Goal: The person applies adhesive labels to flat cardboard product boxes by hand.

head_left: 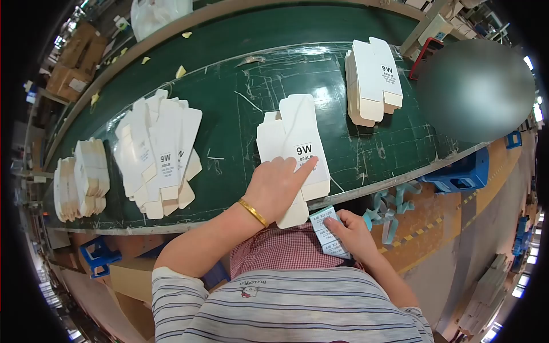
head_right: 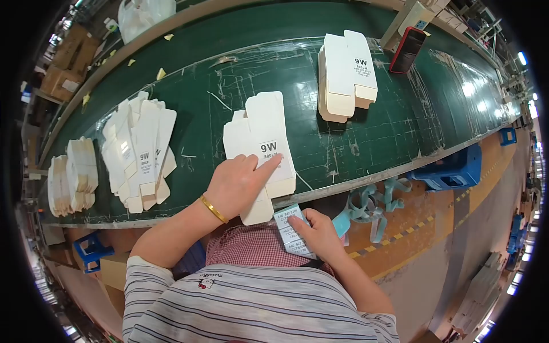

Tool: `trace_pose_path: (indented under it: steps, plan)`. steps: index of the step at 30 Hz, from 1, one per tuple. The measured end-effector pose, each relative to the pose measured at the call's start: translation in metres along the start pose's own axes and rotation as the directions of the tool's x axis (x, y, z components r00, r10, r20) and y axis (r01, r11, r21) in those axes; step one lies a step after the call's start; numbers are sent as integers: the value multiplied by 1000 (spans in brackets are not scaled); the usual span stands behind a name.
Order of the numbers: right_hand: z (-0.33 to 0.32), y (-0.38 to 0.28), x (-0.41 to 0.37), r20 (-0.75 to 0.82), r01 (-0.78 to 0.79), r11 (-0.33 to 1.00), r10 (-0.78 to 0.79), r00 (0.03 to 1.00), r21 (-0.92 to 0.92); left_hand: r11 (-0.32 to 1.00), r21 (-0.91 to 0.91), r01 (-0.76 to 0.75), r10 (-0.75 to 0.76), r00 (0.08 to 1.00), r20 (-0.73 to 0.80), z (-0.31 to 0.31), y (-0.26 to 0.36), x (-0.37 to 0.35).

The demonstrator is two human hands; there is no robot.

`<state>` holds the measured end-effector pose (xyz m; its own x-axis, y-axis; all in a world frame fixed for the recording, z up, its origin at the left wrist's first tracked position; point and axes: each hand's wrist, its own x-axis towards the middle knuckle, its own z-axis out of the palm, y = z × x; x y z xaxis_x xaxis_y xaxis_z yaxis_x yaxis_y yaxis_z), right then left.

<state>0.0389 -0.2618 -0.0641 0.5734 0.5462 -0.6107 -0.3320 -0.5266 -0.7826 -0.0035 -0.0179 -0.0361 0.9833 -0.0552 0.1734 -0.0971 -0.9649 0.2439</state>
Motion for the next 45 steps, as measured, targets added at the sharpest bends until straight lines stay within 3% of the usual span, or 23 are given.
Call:
trace_pose_path:
  steps: [6,9,11,16,21,25,26,27,29,31,32,34,38,41,42,44,45]
  plan:
    - [-6,24,-4,-4,129,989,-129,992,67,996,-19,-85,82,992,-100,0,12,-5]
    - [-11,20,-8,4,146,987,-146,989,72,988,108,-110,112,994,-7,13,8,-6]
    - [-12,20,-10,8,156,983,-157,988,99,969,187,-163,174,984,-42,15,15,-7]
    - [-18,17,-8,21,265,960,-268,963,85,911,334,-243,316,931,-183,-54,-2,-27]
    - [-26,10,2,65,423,906,-422,904,0,855,516,-56,198,954,-225,-132,-52,-97]
    - [-29,-4,3,72,539,833,-534,842,-121,792,547,273,-156,956,-250,-130,-89,-152]
    - [-29,-4,5,84,597,782,-592,801,-178,827,468,312,-215,944,-249,-119,-82,-154]
    - [-28,-8,6,94,645,728,-643,760,-232,911,351,214,-63,916,-397,-91,-80,-152]
    - [-14,-24,-6,90,671,707,-670,737,-225,981,-81,174,-189,949,-254,-81,-11,-125]
    - [-7,-26,-8,74,670,709,-673,736,-221,788,-606,106,-267,947,-181,-46,34,-104]
    - [-3,-26,-9,62,668,713,-672,738,-212,659,-743,117,-267,960,-86,-39,53,-95]
    - [0,-24,-10,36,663,724,-670,742,-189,507,-854,118,-245,970,-12,-17,71,-81]
    - [1,-18,-13,-20,675,730,-680,733,-107,494,-864,99,-248,968,-31,-5,78,-71]
    - [4,-15,-14,-59,693,720,-694,718,-36,373,-926,60,-268,962,-46,-3,80,-70]
    - [5,-13,-14,-67,697,717,-697,714,-21,394,-909,132,-284,959,16,-6,79,-71]
    - [3,-23,-13,-17,605,764,-623,782,-225,417,-870,262,-283,947,149,-21,76,-70]
    - [-2,-29,-18,-32,520,785,-561,827,-336,514,-837,186,-277,960,44,-11,73,-69]
